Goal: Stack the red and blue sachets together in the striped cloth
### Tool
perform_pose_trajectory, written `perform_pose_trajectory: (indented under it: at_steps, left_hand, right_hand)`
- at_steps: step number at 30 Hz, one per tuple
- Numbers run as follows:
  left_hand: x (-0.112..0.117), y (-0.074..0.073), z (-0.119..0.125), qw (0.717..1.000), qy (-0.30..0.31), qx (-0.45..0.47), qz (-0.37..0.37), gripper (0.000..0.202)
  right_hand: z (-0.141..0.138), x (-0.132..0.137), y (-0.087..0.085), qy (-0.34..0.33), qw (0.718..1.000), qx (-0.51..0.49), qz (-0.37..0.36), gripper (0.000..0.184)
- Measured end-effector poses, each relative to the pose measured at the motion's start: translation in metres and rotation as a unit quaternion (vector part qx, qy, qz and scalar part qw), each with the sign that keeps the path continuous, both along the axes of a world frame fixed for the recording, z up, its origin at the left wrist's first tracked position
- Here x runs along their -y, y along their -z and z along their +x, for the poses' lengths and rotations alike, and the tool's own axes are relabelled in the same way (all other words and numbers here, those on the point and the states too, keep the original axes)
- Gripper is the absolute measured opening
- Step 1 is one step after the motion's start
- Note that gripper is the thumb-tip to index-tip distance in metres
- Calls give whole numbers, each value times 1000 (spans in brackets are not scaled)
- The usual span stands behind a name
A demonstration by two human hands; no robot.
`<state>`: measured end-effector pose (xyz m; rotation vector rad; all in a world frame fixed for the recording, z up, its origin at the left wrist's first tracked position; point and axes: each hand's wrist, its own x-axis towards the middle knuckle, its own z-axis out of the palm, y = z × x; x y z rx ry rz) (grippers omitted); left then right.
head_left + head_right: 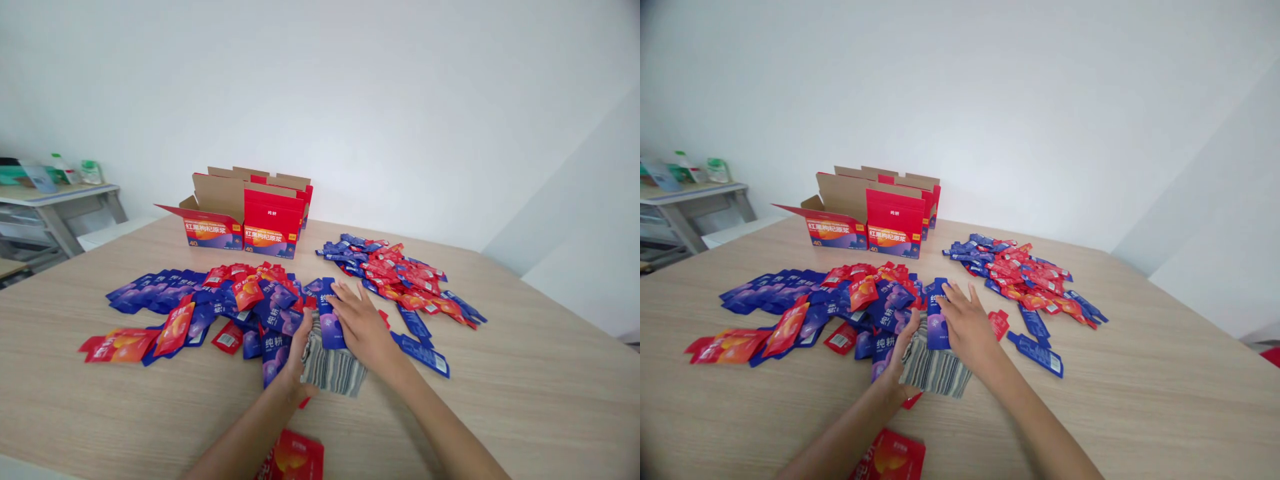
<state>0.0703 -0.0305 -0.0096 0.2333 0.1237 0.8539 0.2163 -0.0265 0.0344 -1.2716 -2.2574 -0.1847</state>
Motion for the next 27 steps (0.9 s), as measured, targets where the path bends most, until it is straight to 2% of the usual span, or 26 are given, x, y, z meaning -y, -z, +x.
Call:
perform_pose_trajectory:
  at_steps: [4, 7, 9, 11, 16, 17, 20, 22, 27]
  left_hand:
    - [1, -6, -3, 998, -26, -53, -37, 52]
    - [-7, -19, -8, 987, -93, -85, -98, 52]
    - [-13, -25, -13, 981, -117, -94, -123, 53]
    - [-18, -27, -19, 982, -110, -90, -123, 54]
    - [-20, -23, -28, 983, -135, -76, -102, 51]
    - [-19, -22, -28, 983, -141, -73, -93, 50]
    - [-17, -16, -28, 986, -136, -68, -70, 49]
    - [-14, -10, -27, 989, -115, -68, -56, 48]
    - [-2, 1, -15, 996, -51, -69, -21, 36]
  right_hand:
    - [-24, 9, 12, 36, 999, 36, 19, 49]
    - [-38, 13, 18, 18, 996, 77, 28, 52]
    - [-43, 17, 18, 12, 993, 113, 8, 50]
    - [-45, 22, 14, 18, 989, 145, -19, 49]
    - [-46, 39, -1, -19, 981, 174, -84, 52]
    - [-46, 42, -2, -24, 981, 167, -98, 59]
    - [-46, 44, -3, -34, 980, 136, -141, 95]
    - [-43, 39, 0, -47, 982, 109, -149, 105]
    - [-29, 20, 12, -52, 994, 32, -87, 86]
